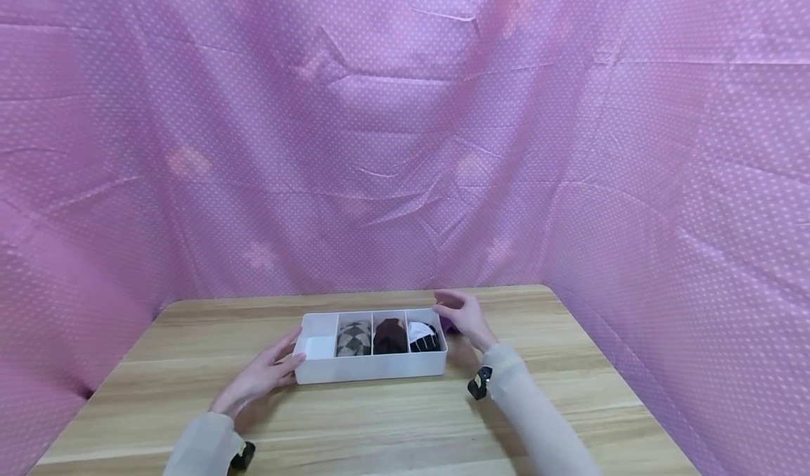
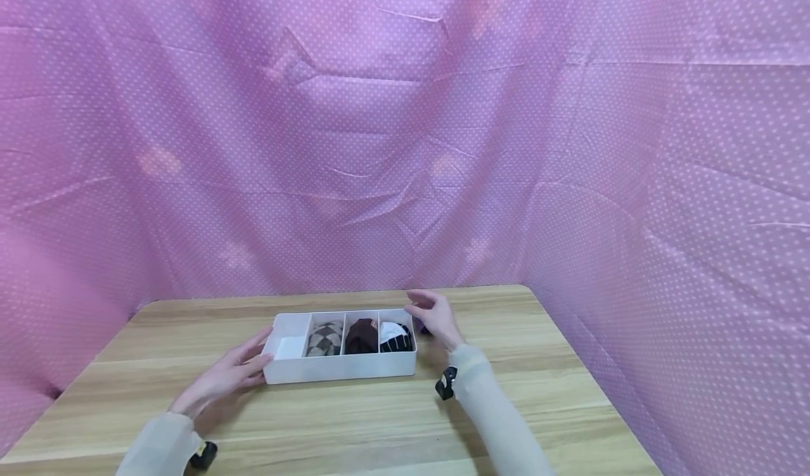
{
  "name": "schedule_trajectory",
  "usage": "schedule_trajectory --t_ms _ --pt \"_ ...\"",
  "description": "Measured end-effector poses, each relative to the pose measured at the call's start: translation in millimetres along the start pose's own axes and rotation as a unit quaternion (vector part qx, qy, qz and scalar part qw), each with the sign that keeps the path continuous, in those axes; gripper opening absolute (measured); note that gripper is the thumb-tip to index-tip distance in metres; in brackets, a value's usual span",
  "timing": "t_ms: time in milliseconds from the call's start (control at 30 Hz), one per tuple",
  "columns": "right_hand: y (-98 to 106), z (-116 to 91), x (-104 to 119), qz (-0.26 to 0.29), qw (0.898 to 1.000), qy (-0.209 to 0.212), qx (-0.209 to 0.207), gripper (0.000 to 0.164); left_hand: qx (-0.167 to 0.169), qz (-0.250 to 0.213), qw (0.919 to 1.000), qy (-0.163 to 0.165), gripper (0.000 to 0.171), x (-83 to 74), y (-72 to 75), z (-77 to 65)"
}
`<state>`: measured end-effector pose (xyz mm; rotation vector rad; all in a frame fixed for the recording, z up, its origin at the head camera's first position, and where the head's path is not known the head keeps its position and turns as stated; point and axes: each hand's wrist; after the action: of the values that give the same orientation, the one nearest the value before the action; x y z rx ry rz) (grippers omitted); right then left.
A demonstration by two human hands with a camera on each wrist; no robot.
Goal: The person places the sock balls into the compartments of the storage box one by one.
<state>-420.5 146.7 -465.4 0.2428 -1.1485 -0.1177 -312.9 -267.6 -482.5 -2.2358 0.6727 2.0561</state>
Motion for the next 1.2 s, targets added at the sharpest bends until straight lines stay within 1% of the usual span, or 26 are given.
schedule_trajectory --t_ms 167,267,467,633,800,1000,1200 --pt "11 -1 -6 0.034 0.999 -0.012 0.019 0.039 -0.005 -0.009 0.9999 0.002 0.074 -0.6 -1.3 -1.5" --pt "17 -1 -10 0.039 0.999 -0.016 0.029 0.040 -0.007 -0.010 0.9999 0.001 0.074 -0.4 -1.6 -2.3" --pt "26 -1 -12 0.016 0.999 -0.031 0.029 0.047 0.000 -0.003 1.0000 -0.005 0.074 0.3 -1.6 -4.3" --pt "30 2 -15 0.006 0.999 -0.038 0.031 0.048 -0.005 0.005 1.0000 -0.005 0.074 0.3 -0.7 -5.0" --pt "35 5 -22 -0.022 0.999 -0.024 0.042 0.048 -0.010 0.000 1.0000 0.001 0.074 0.1 -0.5 -4.3" --pt "36 11 -27 -0.051 0.997 -0.032 0.040 0.054 -0.011 -0.002 0.9999 0.007 0.075 0.5 -1.8 -3.2" --pt "33 16 -30 -0.059 0.996 -0.024 0.065 0.057 -0.007 -0.010 0.9999 0.004 0.075 -1.7 -4.1 -3.4"
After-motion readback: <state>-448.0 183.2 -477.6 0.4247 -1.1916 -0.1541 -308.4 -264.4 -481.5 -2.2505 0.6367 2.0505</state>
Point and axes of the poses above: each hand's wrist, its own z-axis towards the middle knuckle, its own y-axis out of the back of the hand, x = y × z, and after that the axes turned 7 degrees about y, right-handed
